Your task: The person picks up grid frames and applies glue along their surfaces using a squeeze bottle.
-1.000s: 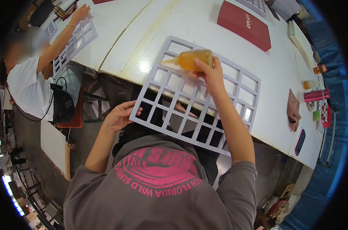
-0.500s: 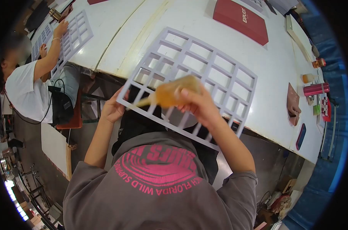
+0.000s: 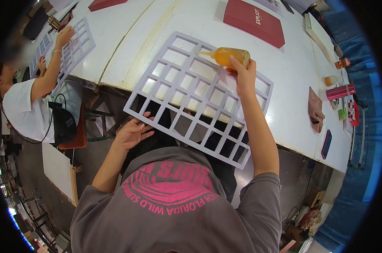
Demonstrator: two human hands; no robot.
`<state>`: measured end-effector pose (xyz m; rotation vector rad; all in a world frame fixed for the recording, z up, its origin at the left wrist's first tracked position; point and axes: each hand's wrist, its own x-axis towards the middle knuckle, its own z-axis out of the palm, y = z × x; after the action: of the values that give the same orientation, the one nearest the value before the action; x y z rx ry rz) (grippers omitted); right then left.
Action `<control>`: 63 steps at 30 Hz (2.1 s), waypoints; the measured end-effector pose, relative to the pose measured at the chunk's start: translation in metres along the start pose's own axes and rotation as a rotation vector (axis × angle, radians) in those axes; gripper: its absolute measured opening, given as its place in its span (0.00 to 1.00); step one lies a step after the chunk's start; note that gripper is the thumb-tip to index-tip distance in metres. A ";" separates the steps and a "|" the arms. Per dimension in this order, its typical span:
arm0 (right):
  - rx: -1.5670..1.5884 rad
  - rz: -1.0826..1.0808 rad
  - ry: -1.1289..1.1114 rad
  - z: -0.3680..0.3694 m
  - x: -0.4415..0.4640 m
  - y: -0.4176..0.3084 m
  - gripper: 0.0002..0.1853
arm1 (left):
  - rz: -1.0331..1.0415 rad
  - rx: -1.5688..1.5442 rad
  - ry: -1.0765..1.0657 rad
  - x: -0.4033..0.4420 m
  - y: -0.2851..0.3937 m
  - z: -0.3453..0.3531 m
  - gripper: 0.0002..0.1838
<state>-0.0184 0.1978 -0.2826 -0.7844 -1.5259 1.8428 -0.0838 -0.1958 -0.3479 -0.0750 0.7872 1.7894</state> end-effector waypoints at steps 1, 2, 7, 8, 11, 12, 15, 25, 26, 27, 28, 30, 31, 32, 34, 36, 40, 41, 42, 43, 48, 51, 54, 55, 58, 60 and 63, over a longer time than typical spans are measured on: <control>0.000 0.031 -0.039 -0.002 -0.005 0.000 0.29 | 0.001 0.000 -0.010 0.001 -0.001 0.000 0.24; -0.001 0.065 -0.078 -0.007 -0.013 0.000 0.29 | -0.003 0.006 -0.018 0.002 -0.002 0.000 0.23; -0.005 0.182 -0.193 -0.007 -0.085 -0.002 0.28 | -0.016 0.010 -0.006 0.006 -0.004 -0.008 0.21; -0.024 0.207 -0.232 -0.005 -0.102 -0.005 0.28 | -0.013 0.009 0.012 0.006 -0.004 -0.006 0.19; -0.002 0.312 -0.346 -0.001 -0.143 -0.006 0.29 | 0.019 0.006 0.037 0.007 -0.006 -0.006 0.18; 0.018 0.387 -0.371 0.000 -0.150 -0.011 0.28 | 0.053 0.034 0.053 0.008 -0.006 -0.006 0.18; 0.190 0.520 -0.414 -0.013 -0.143 -0.012 0.25 | 0.173 0.106 0.115 0.012 -0.005 -0.006 0.16; 0.082 0.020 0.103 -0.056 -0.010 -0.007 0.23 | 0.250 0.055 0.178 0.013 0.000 0.015 0.20; 0.067 0.008 0.117 -0.056 -0.006 -0.006 0.24 | 0.203 0.076 0.137 0.012 -0.006 0.018 0.20; 0.057 0.003 0.132 -0.056 -0.003 -0.006 0.25 | 0.153 0.095 0.097 0.011 -0.012 0.020 0.21; 0.045 0.000 0.145 -0.055 -0.001 -0.005 0.25 | 0.104 0.112 0.059 0.012 -0.017 0.022 0.22; 0.033 0.000 0.138 -0.056 -0.003 -0.004 0.26 | 0.074 0.115 0.064 0.015 -0.023 0.027 0.22; 0.034 0.003 0.116 -0.058 -0.008 -0.003 0.27 | 0.063 0.114 0.067 0.017 -0.025 0.029 0.22; 0.034 0.006 0.092 -0.059 -0.013 -0.003 0.28 | 0.056 0.099 0.068 0.018 -0.026 0.031 0.21; 0.047 0.053 0.033 -0.061 -0.033 -0.002 0.27 | 0.054 0.093 0.056 0.021 -0.026 0.028 0.21; 0.055 0.114 -0.009 -0.061 -0.058 -0.002 0.26 | 0.049 0.101 0.051 0.021 -0.025 0.025 0.21; 0.047 0.200 -0.095 -0.051 -0.119 -0.004 0.26 | 0.041 0.145 0.055 0.022 -0.023 0.028 0.20; 0.032 0.226 -0.110 -0.048 -0.133 -0.004 0.26 | 0.041 0.156 0.054 0.023 -0.023 0.029 0.19; 0.018 0.251 -0.125 -0.046 -0.145 -0.004 0.26 | 0.030 0.155 0.050 0.024 -0.024 0.028 0.18; 0.029 0.303 -0.187 -0.045 -0.153 -0.005 0.27 | 0.018 0.154 0.045 0.025 -0.025 0.025 0.18; 0.256 0.486 -0.259 -0.062 -0.145 -0.016 0.24 | 0.140 0.128 0.095 0.033 -0.017 0.023 0.15; 0.259 0.225 -0.068 -0.080 -0.106 -0.018 0.24 | 0.239 0.011 0.179 0.040 -0.006 0.019 0.18; 0.118 0.013 0.123 -0.100 -0.062 -0.017 0.29 | 0.201 -0.101 0.104 0.037 -0.002 0.017 0.20; 0.083 -0.003 0.155 -0.104 -0.052 -0.017 0.28 | 0.176 -0.087 0.087 0.036 -0.005 0.015 0.21; -0.036 -0.053 0.236 -0.108 -0.034 -0.016 0.26 | 0.101 -0.034 0.063 0.030 -0.012 0.012 0.22; -0.005 -0.044 0.239 -0.109 -0.034 -0.015 0.27 | 0.054 -0.011 0.043 0.026 -0.015 0.021 0.22; -0.016 -0.024 0.225 -0.109 -0.045 -0.013 0.26 | -0.002 0.030 0.027 0.025 -0.018 0.028 0.22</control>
<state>0.0948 0.2325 -0.2847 -0.9429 -1.4013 1.6647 -0.0686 -0.1574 -0.3449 -0.0801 0.8324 1.7770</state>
